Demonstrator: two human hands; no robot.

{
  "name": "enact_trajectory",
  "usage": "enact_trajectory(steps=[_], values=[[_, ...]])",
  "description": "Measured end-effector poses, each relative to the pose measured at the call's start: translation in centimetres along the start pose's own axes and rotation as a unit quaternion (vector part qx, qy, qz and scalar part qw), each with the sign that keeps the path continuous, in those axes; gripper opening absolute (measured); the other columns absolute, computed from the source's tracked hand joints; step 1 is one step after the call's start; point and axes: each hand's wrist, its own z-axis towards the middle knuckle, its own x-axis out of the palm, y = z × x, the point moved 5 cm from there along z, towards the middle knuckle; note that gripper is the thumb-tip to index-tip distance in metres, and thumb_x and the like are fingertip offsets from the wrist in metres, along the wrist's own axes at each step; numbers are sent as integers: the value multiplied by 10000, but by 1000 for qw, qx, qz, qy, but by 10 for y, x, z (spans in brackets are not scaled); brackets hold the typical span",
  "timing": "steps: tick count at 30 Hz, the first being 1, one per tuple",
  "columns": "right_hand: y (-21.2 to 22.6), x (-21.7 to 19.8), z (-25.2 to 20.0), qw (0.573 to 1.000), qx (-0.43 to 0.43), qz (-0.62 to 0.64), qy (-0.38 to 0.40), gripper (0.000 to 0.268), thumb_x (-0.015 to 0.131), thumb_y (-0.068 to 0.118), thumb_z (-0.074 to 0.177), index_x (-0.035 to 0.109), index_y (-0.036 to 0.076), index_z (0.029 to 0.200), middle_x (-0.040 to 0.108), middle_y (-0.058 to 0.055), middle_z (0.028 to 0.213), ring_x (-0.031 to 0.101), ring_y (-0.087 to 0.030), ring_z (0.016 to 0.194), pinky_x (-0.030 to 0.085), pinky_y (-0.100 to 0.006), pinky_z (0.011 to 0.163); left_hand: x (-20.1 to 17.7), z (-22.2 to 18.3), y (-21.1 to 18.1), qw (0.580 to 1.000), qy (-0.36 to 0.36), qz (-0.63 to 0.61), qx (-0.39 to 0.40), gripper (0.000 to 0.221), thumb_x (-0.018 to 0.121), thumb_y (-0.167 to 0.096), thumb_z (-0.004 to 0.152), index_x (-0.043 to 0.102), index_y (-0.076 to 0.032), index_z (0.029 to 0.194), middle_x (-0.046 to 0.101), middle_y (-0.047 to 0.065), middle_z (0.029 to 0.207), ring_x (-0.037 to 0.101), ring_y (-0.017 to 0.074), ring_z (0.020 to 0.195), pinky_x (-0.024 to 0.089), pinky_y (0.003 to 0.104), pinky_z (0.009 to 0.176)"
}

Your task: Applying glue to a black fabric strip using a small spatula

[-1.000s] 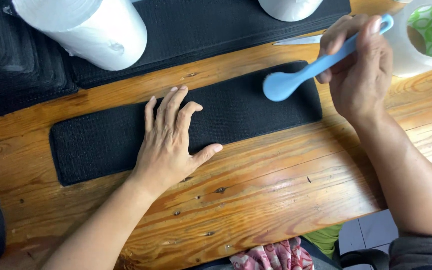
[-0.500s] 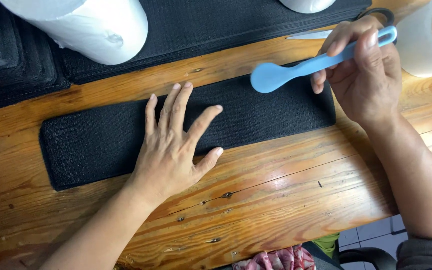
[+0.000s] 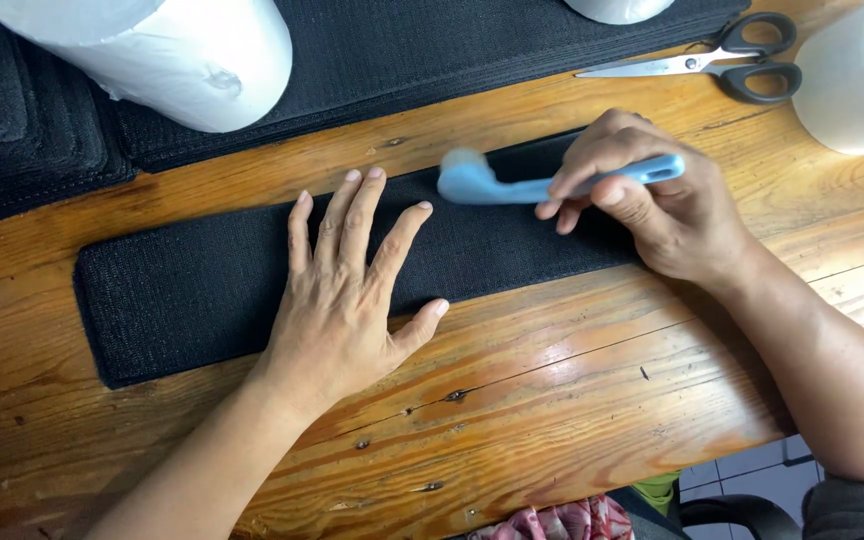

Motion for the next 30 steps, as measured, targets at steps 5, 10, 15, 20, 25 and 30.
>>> enact_trajectory(steps=[5, 10, 15, 20, 25, 30], values=[[2, -19, -11, 987, -85, -125, -59, 337, 437, 285, 1102, 636, 14, 1085, 623, -175, 1020, 635, -249, 842, 495, -340, 861, -1, 0, 0, 1000, 5, 10, 2, 779, 609, -597, 909, 428, -187, 1546, 321, 269, 1595, 363, 422, 1483, 277, 661, 1175], [3, -13, -7, 971, -103, -214, 33, 299, 526, 199, 1049, 701, -21, 1150, 588, -179, 1071, 598, -290, 975, 489, -369, 883, 0, 5, -4, 999, 14, 38, 2, 789, 594, -604, 890, 423, -246, 1573, 331, 270, 1582, 374, 430, 1457, 309, 668, 1138], [-14, -5, -6, 966, -40, -223, 123, 201, 629, 135, 1024, 694, 107, 1212, 495, -125, 1119, 568, -248, 1065, 487, -323, 909, -1, 12, -8, 997, 13, 77, -16, 941, 652, -596, 752, 364, -316, 1603, 428, 274, 1511, 428, 444, 1361, 327, 667, 1091], [-4, -7, -6, 968, -74, -213, 106, 209, 578, 164, 1051, 675, 70, 1210, 557, -118, 1108, 552, -274, 1050, 482, -363, 948, 0, 13, -5, 996, -2, 88, -24, 1092, 644, -678, 749, 286, -130, 1624, 454, 213, 1480, 452, 387, 1342, 338, 617, 1102], [2, -10, -5, 969, -74, -216, 96, 224, 540, 172, 1071, 666, 56, 1217, 591, -124, 1140, 554, -285, 1059, 473, -376, 994, -4, 13, -9, 997, -8, 82, -12, 947, 664, -600, 763, 374, -257, 1597, 437, 256, 1472, 446, 429, 1323, 338, 648, 1085], [-3, -8, -5, 968, -56, -221, 101, 229, 546, 207, 1070, 677, 97, 1223, 541, -121, 1103, 552, -276, 1058, 464, -370, 974, -8, 18, -10, 993, 7, 114, 1, 955, 665, -645, 722, 437, -248, 1560, 471, 235, 1399, 455, 403, 1248, 377, 625, 1034]])
